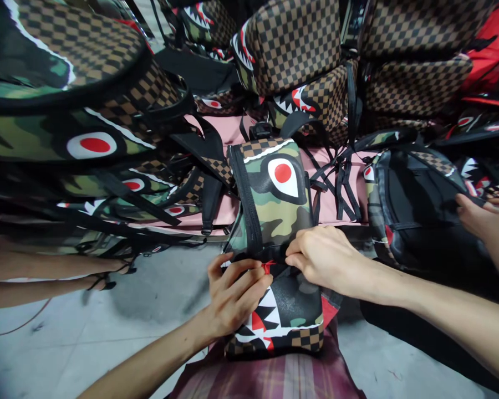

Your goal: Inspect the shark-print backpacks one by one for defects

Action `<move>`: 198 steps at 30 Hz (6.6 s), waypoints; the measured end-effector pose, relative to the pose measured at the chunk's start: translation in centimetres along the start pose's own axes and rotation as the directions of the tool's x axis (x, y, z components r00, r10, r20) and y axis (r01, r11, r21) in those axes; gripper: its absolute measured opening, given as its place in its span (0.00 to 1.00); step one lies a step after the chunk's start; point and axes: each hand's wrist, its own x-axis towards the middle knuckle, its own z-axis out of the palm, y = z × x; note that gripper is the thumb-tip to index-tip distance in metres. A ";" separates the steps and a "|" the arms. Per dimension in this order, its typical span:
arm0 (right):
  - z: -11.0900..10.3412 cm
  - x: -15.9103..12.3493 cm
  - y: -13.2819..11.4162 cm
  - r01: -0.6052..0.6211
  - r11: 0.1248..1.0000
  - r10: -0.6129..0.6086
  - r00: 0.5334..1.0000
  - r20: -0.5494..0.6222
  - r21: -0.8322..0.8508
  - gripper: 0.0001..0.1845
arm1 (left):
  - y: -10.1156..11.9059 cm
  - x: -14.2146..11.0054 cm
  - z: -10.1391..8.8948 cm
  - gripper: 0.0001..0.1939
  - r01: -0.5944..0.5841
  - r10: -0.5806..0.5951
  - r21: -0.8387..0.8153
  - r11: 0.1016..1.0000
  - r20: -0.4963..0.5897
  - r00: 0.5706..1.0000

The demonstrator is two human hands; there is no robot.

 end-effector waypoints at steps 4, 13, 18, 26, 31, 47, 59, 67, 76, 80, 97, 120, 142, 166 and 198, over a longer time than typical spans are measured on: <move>-0.1 0.0 0.0 -0.003 0.998 0.007 0.998 0.061 -0.057 0.09 | 0.0 0.0 0.0 0.09 -0.008 0.008 -0.003 1.000 0.006 1.000; -0.1 0.0 0.0 0.000 1.000 0.000 0.999 0.048 -0.005 0.08 | 0.0 0.3 0.0 0.08 -0.002 0.002 -0.007 1.000 0.009 1.000; 0.6 -0.1 1.0 0.020 0.993 -0.015 0.999 -0.040 0.118 0.13 | -0.3 1.0 -0.3 0.09 0.026 -0.025 -0.070 0.997 0.017 1.000; 3.7 -0.7 1.7 0.179 0.958 -0.099 0.940 -0.325 0.225 0.19 | -1.9 3.3 -3.5 0.07 0.101 -0.090 -0.133 0.986 0.087 0.992; 3.7 -0.3 -0.6 0.300 0.929 -0.206 0.907 -0.366 0.219 0.16 | -2.8 4.9 -6.5 0.18 0.561 -0.502 -0.035 0.827 0.403 0.765; 4.9 2.0 -7.2 0.488 0.869 -0.420 0.649 -0.634 -0.077 0.14 | -4.5 6.3 -8.7 0.03 0.994 -0.532 0.091 -0.066 0.839 -0.112; -2.4 7.5 0.7 0.527 0.811 -0.177 0.636 -0.751 0.255 0.12 | -15.6 10.6 -9.8 0.10 0.555 -0.636 0.367 0.746 0.149 0.757; -12.6 19.9 3.9 0.188 0.968 -0.030 0.738 -0.674 0.163 0.22 | -25.4 17.6 -7.4 0.14 0.132 -0.302 0.784 0.607 0.074 0.950; -14.6 29.1 3.9 0.400 0.915 -0.303 0.771 -0.560 0.056 0.12 | -28.7 21.6 -8.1 0.16 -0.081 -0.244 0.726 0.683 0.330 0.912; -14.6 33.2 4.1 0.585 0.811 -0.505 0.699 -0.506 -0.001 0.09 | -28.0 22.0 -9.1 0.11 -0.171 -0.249 0.764 0.622 0.400 0.882; -13.0 43.1 3.3 0.814 0.319 -0.850 0.020 -0.526 -0.486 0.08 | -28.3 14.0 -6.6 0.05 -0.050 0.002 0.860 0.508 0.057 0.998; -12.8 42.6 1.8 0.748 0.262 -0.903 -0.034 -0.429 -0.610 0.07 | -27.2 14.3 -3.2 0.07 0.171 -0.060 0.843 0.509 -0.164 0.985; -11.8 42.2 2.4 0.894 0.407 -0.693 0.167 -0.701 -0.189 0.07 | -27.2 15.4 -9.4 0.17 0.204 -0.370 0.890 0.408 -0.043 0.928; -11.5 16.8 1.5 0.697 0.713 -0.291 0.205 -0.935 -0.069 0.05 | -11.9 19.0 -11.9 0.07 0.358 -0.222 0.416 0.836 -0.340 0.914; -14.6 16.3 1.1 0.829 0.475 -0.283 0.462 -0.840 0.296 0.15 | -11.4 18.1 -12.1 0.06 0.347 -0.208 0.399 0.849 -0.351 0.913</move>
